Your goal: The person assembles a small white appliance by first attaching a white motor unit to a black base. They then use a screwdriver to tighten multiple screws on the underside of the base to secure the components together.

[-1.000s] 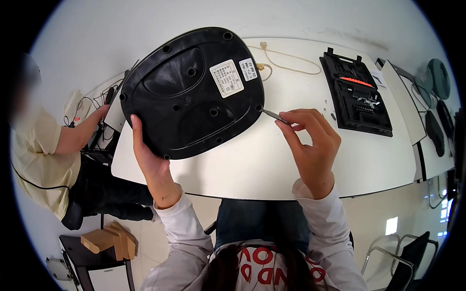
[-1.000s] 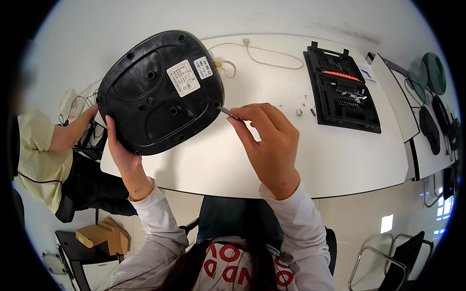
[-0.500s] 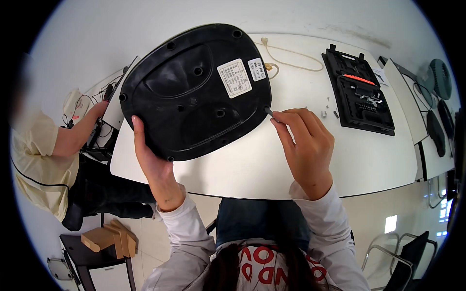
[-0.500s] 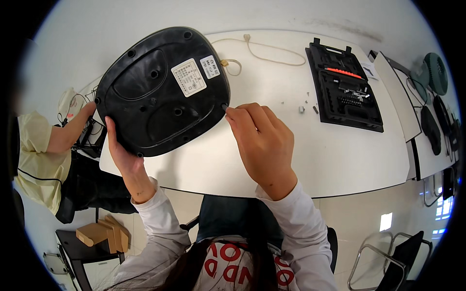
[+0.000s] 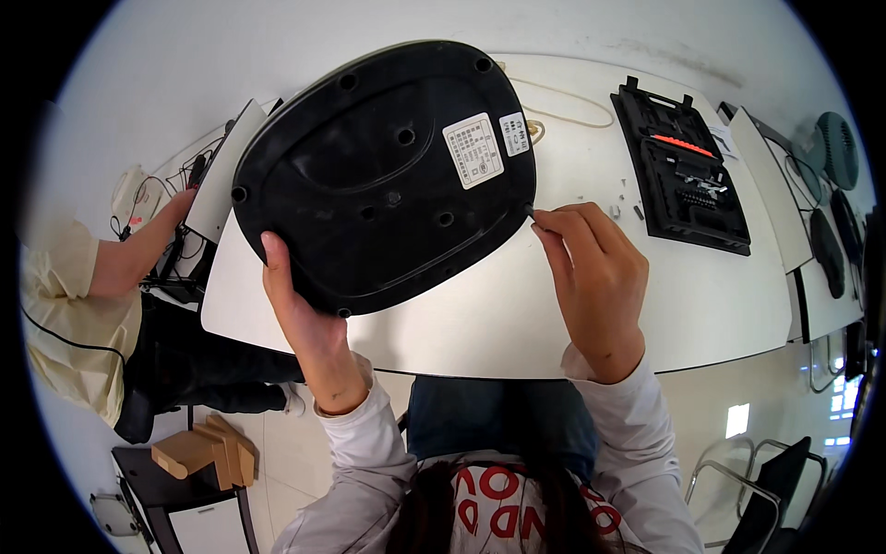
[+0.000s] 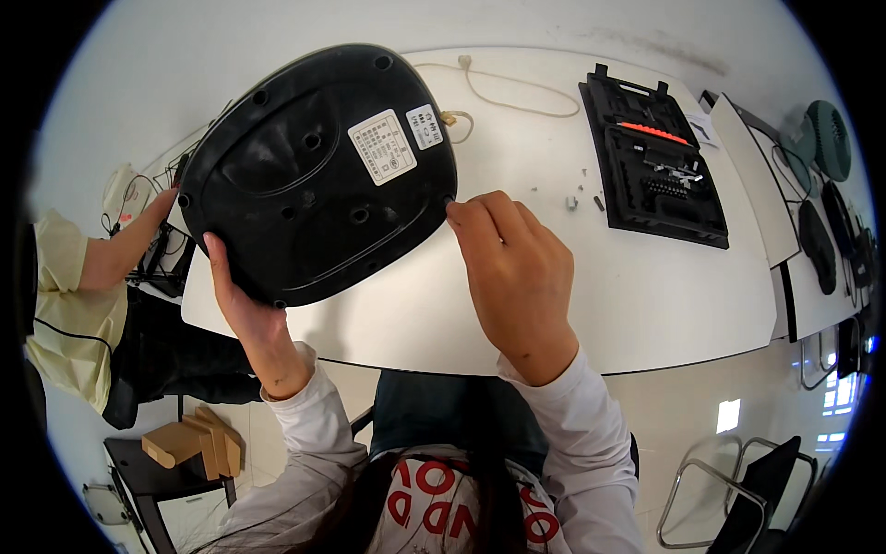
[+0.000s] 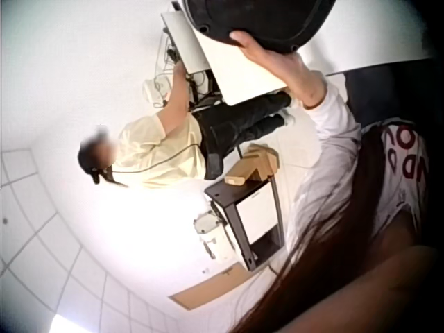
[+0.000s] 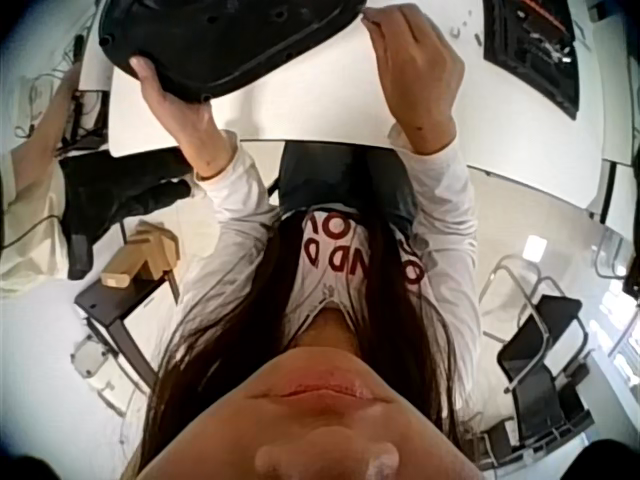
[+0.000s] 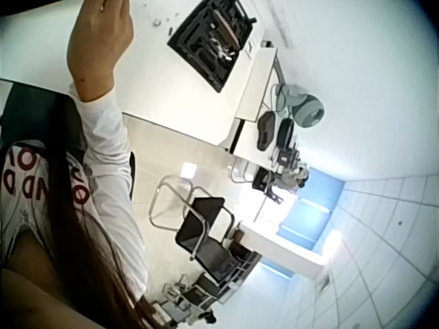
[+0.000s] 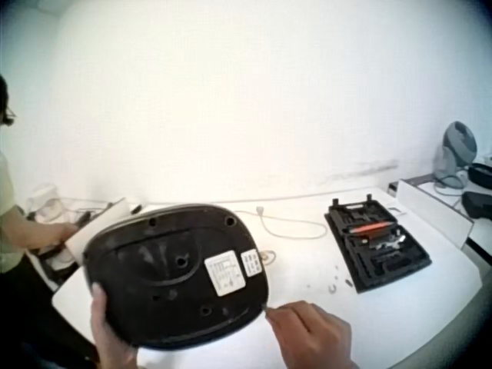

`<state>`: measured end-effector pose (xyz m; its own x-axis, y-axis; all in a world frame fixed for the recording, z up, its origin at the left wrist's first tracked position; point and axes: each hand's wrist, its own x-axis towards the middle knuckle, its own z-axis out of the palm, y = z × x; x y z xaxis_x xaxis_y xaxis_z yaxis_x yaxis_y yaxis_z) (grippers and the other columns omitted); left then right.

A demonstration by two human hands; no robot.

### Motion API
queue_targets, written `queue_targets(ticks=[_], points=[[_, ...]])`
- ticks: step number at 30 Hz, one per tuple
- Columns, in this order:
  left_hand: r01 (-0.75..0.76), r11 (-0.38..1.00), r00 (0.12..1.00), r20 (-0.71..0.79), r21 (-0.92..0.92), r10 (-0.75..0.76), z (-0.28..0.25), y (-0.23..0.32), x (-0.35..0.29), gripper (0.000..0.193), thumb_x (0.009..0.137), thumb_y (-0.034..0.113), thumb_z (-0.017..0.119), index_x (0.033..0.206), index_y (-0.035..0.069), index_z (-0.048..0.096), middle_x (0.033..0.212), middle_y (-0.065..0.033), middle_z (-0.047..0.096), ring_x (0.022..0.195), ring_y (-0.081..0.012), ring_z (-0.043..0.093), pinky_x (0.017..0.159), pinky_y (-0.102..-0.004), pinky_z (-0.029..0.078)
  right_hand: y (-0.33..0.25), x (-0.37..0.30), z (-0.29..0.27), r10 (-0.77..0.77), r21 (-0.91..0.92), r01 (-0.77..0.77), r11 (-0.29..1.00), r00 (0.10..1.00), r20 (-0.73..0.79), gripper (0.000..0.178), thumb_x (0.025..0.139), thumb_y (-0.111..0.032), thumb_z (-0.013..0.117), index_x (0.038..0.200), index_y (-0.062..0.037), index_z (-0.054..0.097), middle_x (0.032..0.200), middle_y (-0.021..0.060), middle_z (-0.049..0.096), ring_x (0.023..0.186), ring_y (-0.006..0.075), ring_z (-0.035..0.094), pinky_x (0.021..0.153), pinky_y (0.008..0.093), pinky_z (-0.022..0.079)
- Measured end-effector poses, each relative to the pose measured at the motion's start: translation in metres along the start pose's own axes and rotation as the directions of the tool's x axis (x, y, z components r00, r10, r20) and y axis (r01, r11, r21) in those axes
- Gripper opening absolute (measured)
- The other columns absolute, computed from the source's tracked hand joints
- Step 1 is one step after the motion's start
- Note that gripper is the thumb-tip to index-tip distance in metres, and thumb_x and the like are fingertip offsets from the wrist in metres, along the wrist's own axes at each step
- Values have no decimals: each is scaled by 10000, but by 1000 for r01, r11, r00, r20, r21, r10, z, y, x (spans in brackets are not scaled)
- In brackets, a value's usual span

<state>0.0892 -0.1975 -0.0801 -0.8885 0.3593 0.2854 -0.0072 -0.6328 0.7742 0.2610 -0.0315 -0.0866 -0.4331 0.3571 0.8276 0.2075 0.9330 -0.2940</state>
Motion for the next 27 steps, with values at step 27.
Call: queue_targets(ticks=[27], points=[[-165, 947, 985, -7, 275, 173, -6, -69, -61, 645, 798, 471, 637, 1168, -28, 464, 1097, -115, 558, 981, -202, 567, 830, -291, 474, 63, -46, 4, -18, -91, 44, 995, 963, 269, 115, 741, -77, 679, 780, -40, 577, 699, 35, 524, 573, 193, 554, 496, 290, 436]])
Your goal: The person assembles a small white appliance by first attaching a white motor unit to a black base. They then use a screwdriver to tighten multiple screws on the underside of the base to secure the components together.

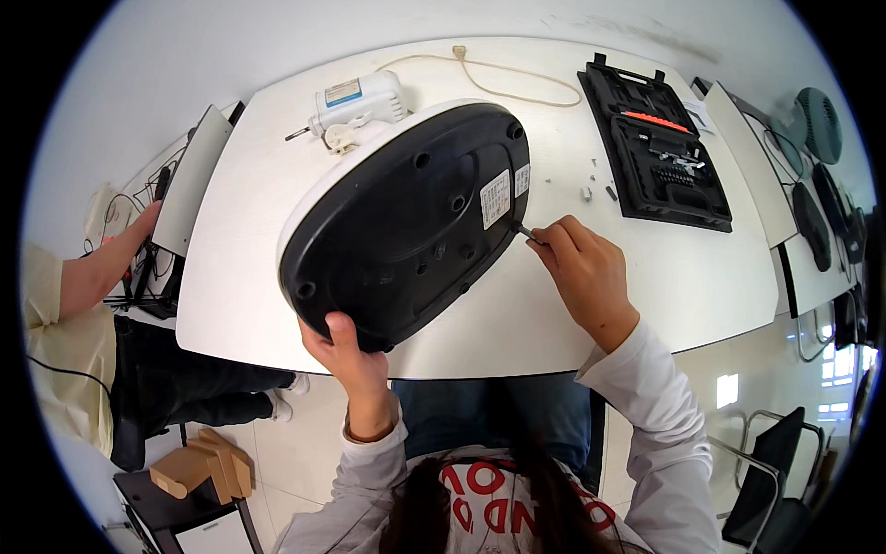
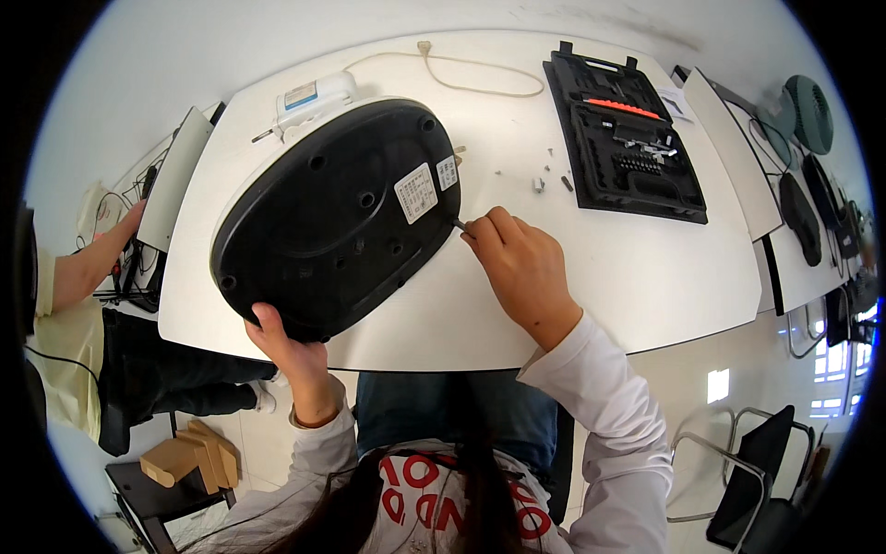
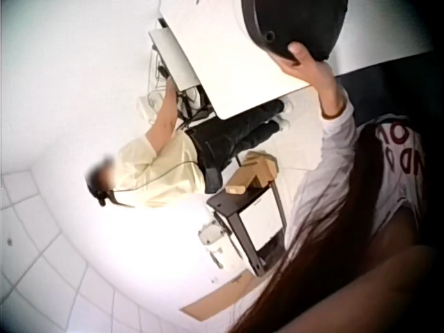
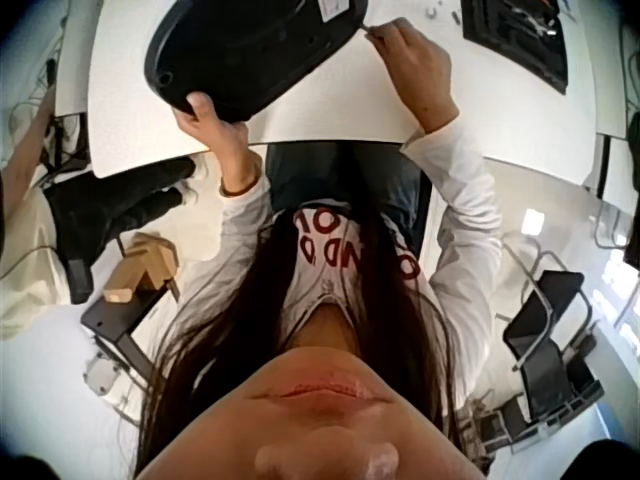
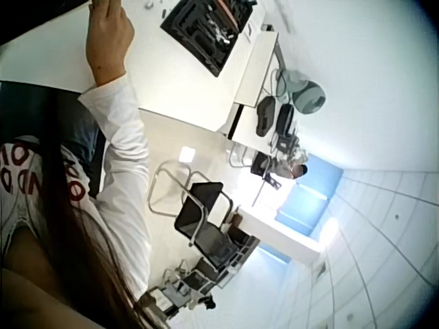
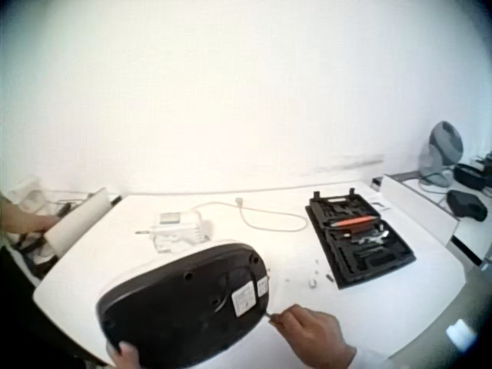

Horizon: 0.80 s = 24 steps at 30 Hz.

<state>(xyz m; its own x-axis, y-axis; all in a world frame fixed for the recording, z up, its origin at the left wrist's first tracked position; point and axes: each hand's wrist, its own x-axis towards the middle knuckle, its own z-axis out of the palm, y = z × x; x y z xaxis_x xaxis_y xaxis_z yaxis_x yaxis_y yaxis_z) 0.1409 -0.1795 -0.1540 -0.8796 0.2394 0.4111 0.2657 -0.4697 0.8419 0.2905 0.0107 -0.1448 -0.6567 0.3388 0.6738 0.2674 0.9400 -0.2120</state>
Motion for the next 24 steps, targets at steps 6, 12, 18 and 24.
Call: queue_targets(ticks=[6, 12, 18, 24], points=[[-2, 998, 995, 101, -58, 8, -14, -18, -16, 656, 839, 445, 590, 1265, -7, 378, 1206, -129, 505, 1059, -234, 544, 868, -332, 469, 4, -8, 6, 8, -28, -7, 1000, 999, 35, 120, 772, -123, 637, 770, -67, 531, 697, 39, 477, 604, 185, 535, 501, 291, 431], [21, 1000, 995, 98, -8, -20, -17, -23, -21, 702, 786, 403, 663, 1272, -1, 360, 1201, -127, 490, 1063, -226, 522, 878, -326, 448, 0, -5, 12, 27, -160, -16, 987, 997, 69, 103, 788, -115, 612, 767, -65, 525, 686, 32, 470, 635, 171, 523, 516, 282, 438], [-10, 994, 990, 139, 108, -5, -10, -14, -19, 685, 700, 287, 745, 1205, -54, 432, 1123, -142, 540, 1011, -226, 542, 874, -319, 428, 7, 0, 16, -1, -221, 33, 975, 990, 143, 91, 795, -111, 605, 783, -61, 530, 692, 28, 489, 652, 168, 532, 532, 275, 445], [-9, 995, 987, 160, 103, -7, -15, -13, -20, 665, 684, 240, 748, 1195, -65, 449, 1112, -157, 552, 1001, -237, 552, 862, -316, 442, 7, -2, 21, -7, -298, 78, 951, 973, 232, 72, 826, -107, 557, 782, -64, 518, 687, 22, 480, 652, 156, 529, 527, 268, 446]])
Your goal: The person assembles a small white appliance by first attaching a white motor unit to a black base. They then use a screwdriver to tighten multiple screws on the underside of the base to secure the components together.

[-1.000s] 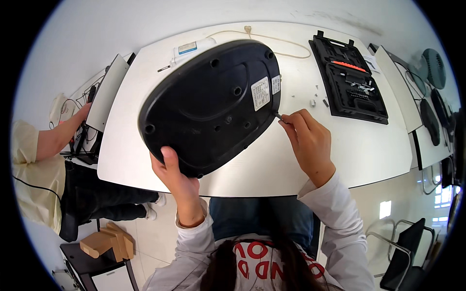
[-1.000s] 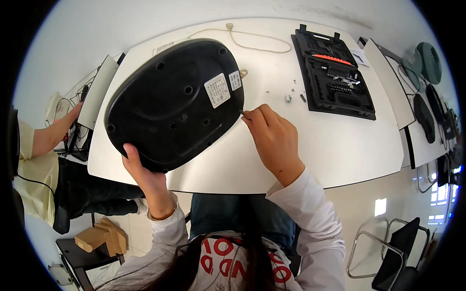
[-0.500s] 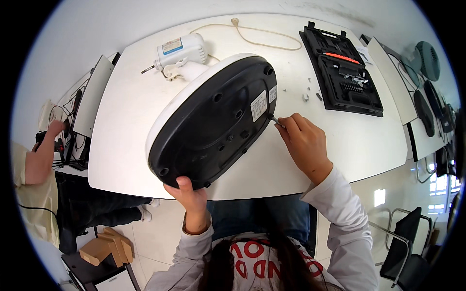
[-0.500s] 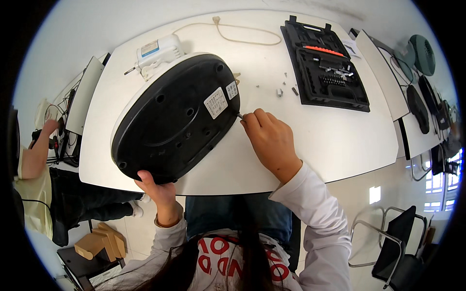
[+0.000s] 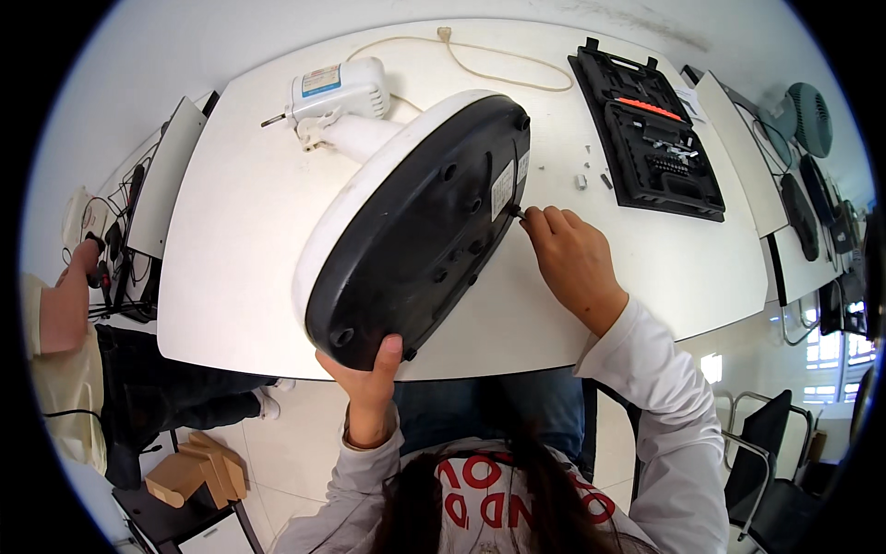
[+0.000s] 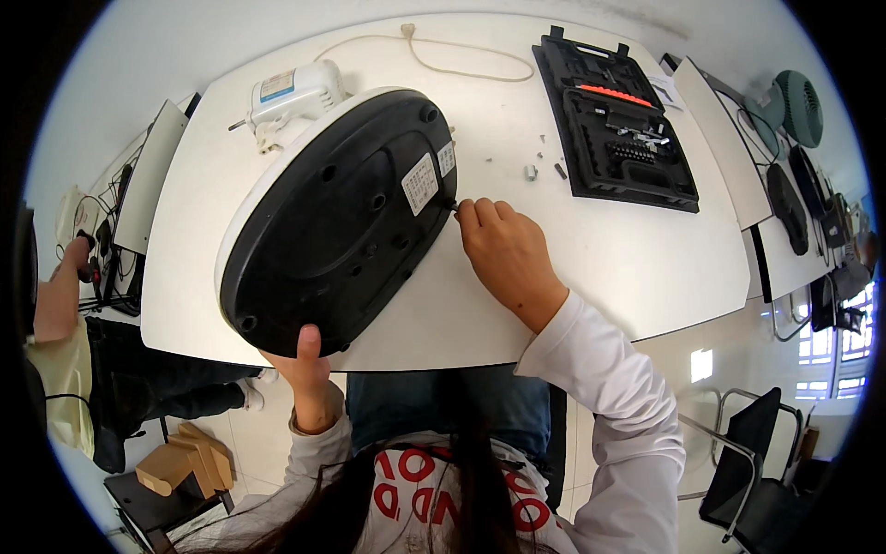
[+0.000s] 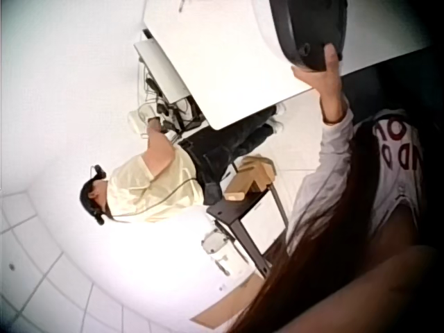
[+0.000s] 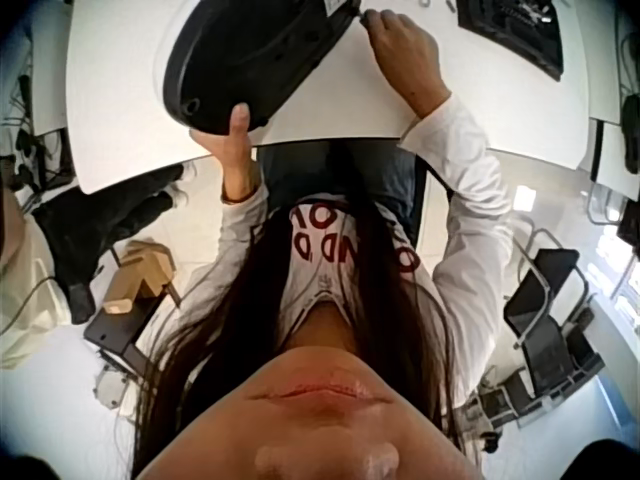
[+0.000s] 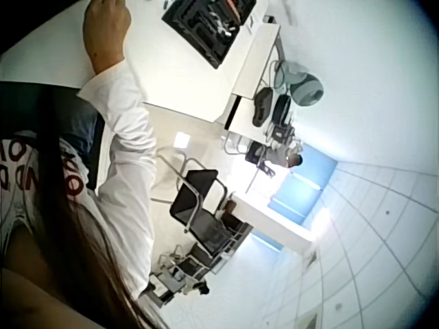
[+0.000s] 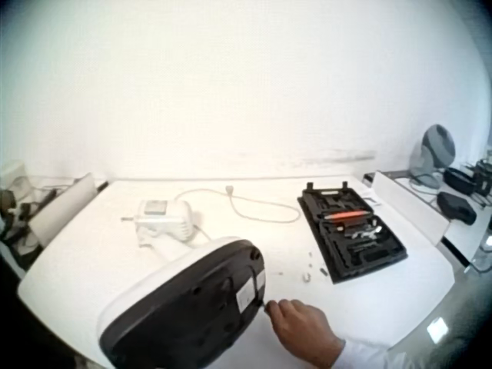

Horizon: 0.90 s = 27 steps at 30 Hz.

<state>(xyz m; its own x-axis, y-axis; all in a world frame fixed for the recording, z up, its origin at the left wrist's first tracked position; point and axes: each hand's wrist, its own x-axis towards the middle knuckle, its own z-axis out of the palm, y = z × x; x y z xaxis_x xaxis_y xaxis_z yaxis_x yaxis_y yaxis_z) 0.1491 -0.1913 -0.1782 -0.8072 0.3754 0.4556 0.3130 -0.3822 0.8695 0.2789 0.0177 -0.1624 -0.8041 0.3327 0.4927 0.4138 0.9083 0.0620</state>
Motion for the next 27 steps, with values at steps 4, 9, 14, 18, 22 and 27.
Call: queue_targets(ticks=[4, 9, 14, 18, 22, 27], points=[[-27, 999, 1000, -10, -16, 27, 1, -2, 0, 667, 677, 230, 751, 1194, -68, 453, 1112, -164, 553, 1000, -242, 554, 862, -320, 446, 1, 3, 0, 29, 77, -33, 997, 998, 51, 86, 851, -119, 528, 797, -54, 512, 662, 45, 484, 587, 191, 531, 517, 299, 450], [-45, 999, 999, -23, -28, 44, 2, -4, -1, 685, 675, 236, 756, 1203, -69, 444, 1107, -160, 551, 1001, -241, 551, 866, -324, 445, 10, 18, -9, 214, 503, -363, 785, 920, 329, 227, 883, -173, 504, 749, 0, 566, 616, 117, 558, 540, 263, 549, 536, 343, 435], [-49, 999, 998, -48, 13, 49, 2, -6, -6, 683, 684, 255, 752, 1202, -67, 444, 1108, -157, 549, 1000, -237, 550, 853, -318, 447, 14, 24, -18, 211, 619, -552, 558, 816, 538, 280, 897, -221, 503, 751, 4, 583, 629, 148, 594, 553, 301, 556, 541, 350, 437], [-64, 997, 996, -55, 35, 66, 5, -4, -7, 669, 698, 275, 739, 1194, -69, 448, 1098, -157, 552, 992, -237, 553, 845, -314, 448, 6, 16, -15, 226, 246, -306, 920, 925, 306, 227, 875, -248, 547, 839, -26, 511, 596, 103, 567, 567, 277, 572, 503, 347, 435], [-92, 993, 995, -41, 69, 95, 4, -5, -7, 672, 705, 287, 729, 1197, -69, 441, 1100, -157, 548, 992, -239, 552, 833, -312, 456, 1, 7, -5, 102, 140, -119, 983, 988, 118, 182, 868, -221, 550, 852, -56, 475, 617, 59, 529, 559, 224, 566, 475, 334, 423], [-83, 995, 996, -36, 55, 85, 4, -6, -8, 687, 701, 278, 731, 1211, -66, 426, 1117, -163, 534, 1000, -249, 550, 823, -313, 465, 5, 4, 1, -8, 53, 6, 999, 999, 53, 116, 871, -175, 531, 837, -75, 481, 646, 21, 514, 537, 176, 549, 469, 304, 419]])
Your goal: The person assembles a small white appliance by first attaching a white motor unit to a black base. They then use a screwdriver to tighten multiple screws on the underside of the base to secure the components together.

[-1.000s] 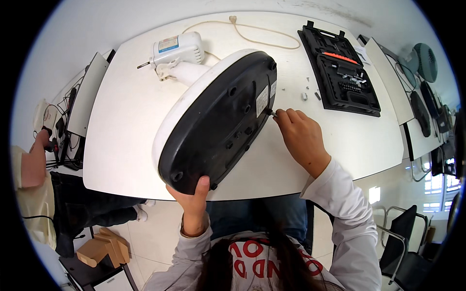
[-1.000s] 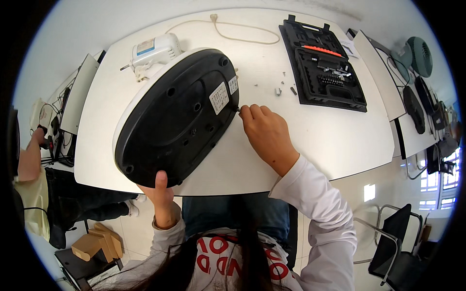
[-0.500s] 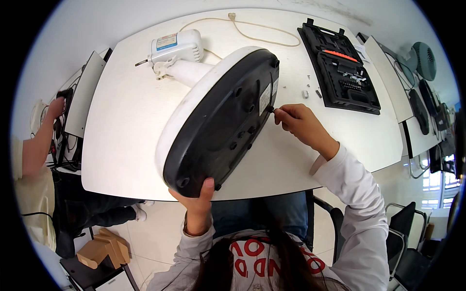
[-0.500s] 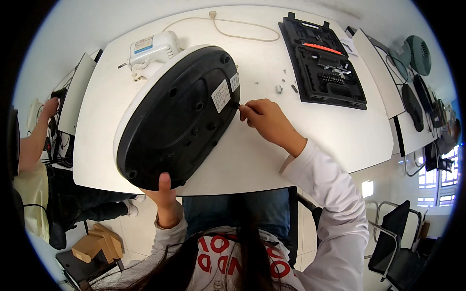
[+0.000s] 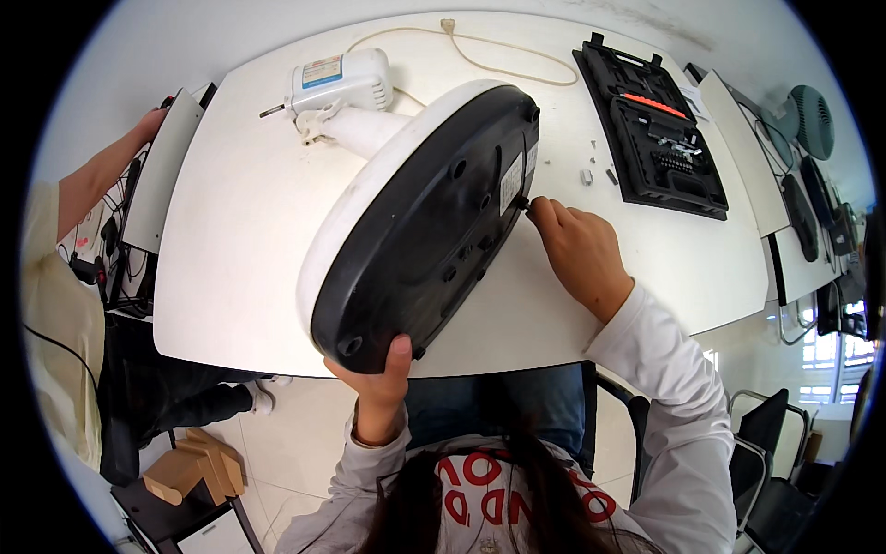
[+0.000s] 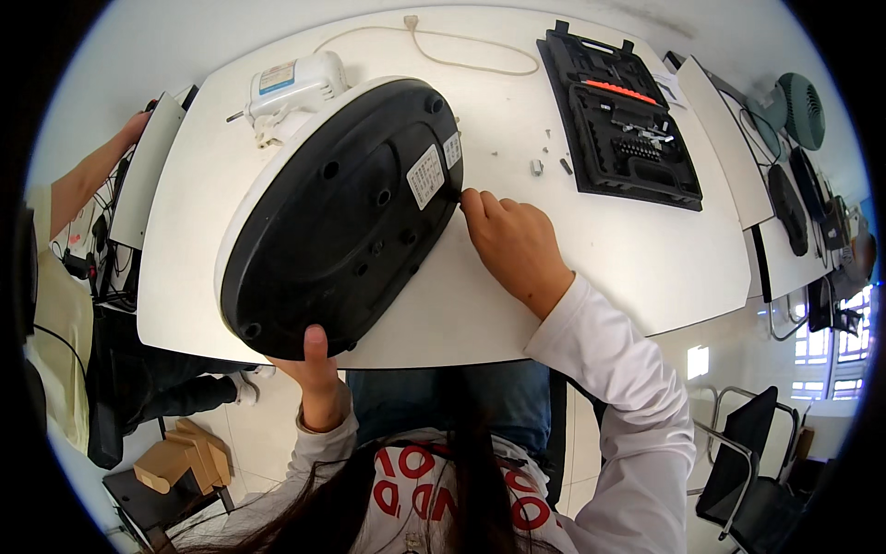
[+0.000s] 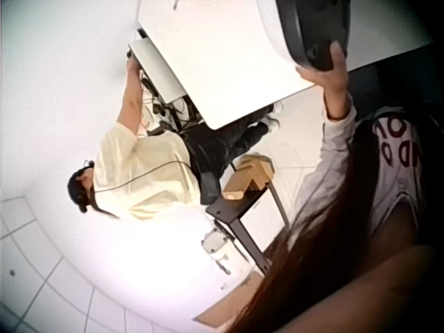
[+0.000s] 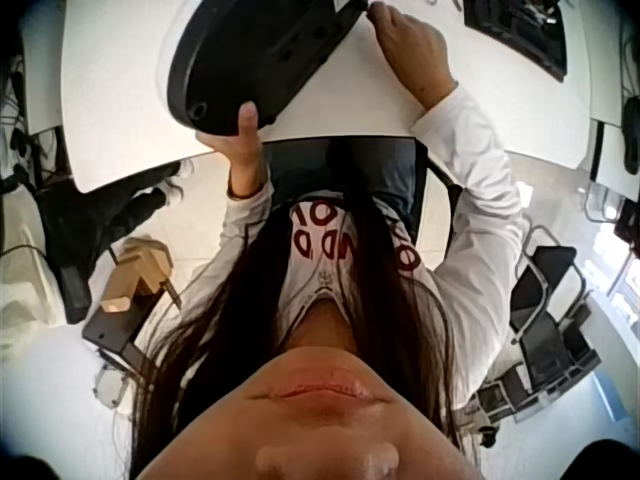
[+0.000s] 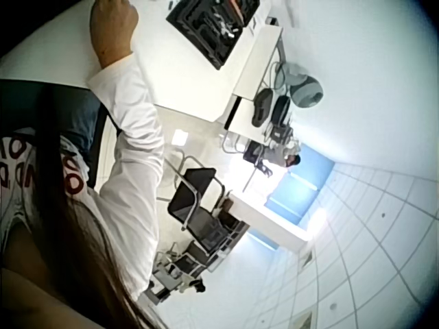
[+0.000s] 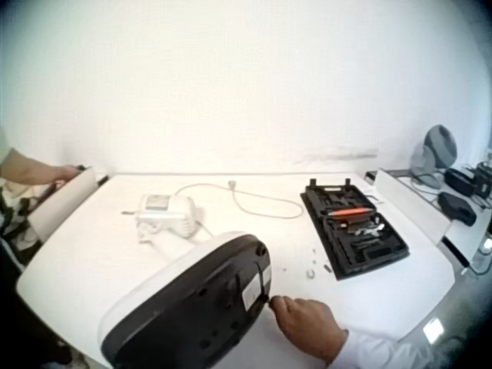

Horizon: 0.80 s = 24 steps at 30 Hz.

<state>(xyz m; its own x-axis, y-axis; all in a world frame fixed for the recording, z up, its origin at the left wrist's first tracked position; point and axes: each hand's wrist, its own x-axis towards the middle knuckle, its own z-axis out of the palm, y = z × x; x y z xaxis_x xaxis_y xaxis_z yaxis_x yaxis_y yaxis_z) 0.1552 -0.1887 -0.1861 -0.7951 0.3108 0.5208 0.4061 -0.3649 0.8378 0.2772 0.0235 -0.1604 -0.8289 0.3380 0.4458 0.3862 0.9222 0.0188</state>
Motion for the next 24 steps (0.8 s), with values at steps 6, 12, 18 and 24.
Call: queue_targets(ticks=[6, 12, 18, 24], points=[[-1, 1000, 1000, 12, -4, 1, -3, 1, 0, 680, 697, 253, 733, 1212, -67, 424, 1122, -171, 530, 1006, -254, 547, 829, -316, 463, 6, 0, 10, 9, 142, -4, 990, 999, -32, 148, 875, -164, 531, 791, -58, 472, 560, 63, 484, 472, 244, 497, 458, 347, 387], [5, 1000, 1000, 23, 4, -5, -3, 0, -1, 683, 698, 251, 729, 1215, -69, 419, 1128, -171, 527, 1013, -254, 543, 834, -313, 459, 12, 13, 0, 259, 678, -531, 509, 845, 468, 304, 912, -261, 496, 711, -33, 498, 502, 98, 497, 466, 271, 521, 461, 352, 395], [-25, 999, 1000, 5, 47, 24, -2, 0, -1, 686, 700, 267, 725, 1219, -60, 419, 1123, -166, 530, 1009, -254, 545, 833, -308, 459, 6, 8, -13, 185, 394, -250, 884, 963, 195, 243, 903, -263, 509, 815, -36, 510, 633, 103, 576, 510, 258, 553, 484, 337, 428], [-20, 1000, 1000, 7, 9, 20, -1, -3, -4, 673, 705, 267, 719, 1218, -51, 421, 1118, -170, 531, 991, -250, 555, 804, -303, 477, 8, -2, -11, 1, 37, -3, 999, 999, 47, 94, 887, -161, 508, 893, -78, 464, 694, 49, 527, 539, 213, 551, 489, 330, 436]])
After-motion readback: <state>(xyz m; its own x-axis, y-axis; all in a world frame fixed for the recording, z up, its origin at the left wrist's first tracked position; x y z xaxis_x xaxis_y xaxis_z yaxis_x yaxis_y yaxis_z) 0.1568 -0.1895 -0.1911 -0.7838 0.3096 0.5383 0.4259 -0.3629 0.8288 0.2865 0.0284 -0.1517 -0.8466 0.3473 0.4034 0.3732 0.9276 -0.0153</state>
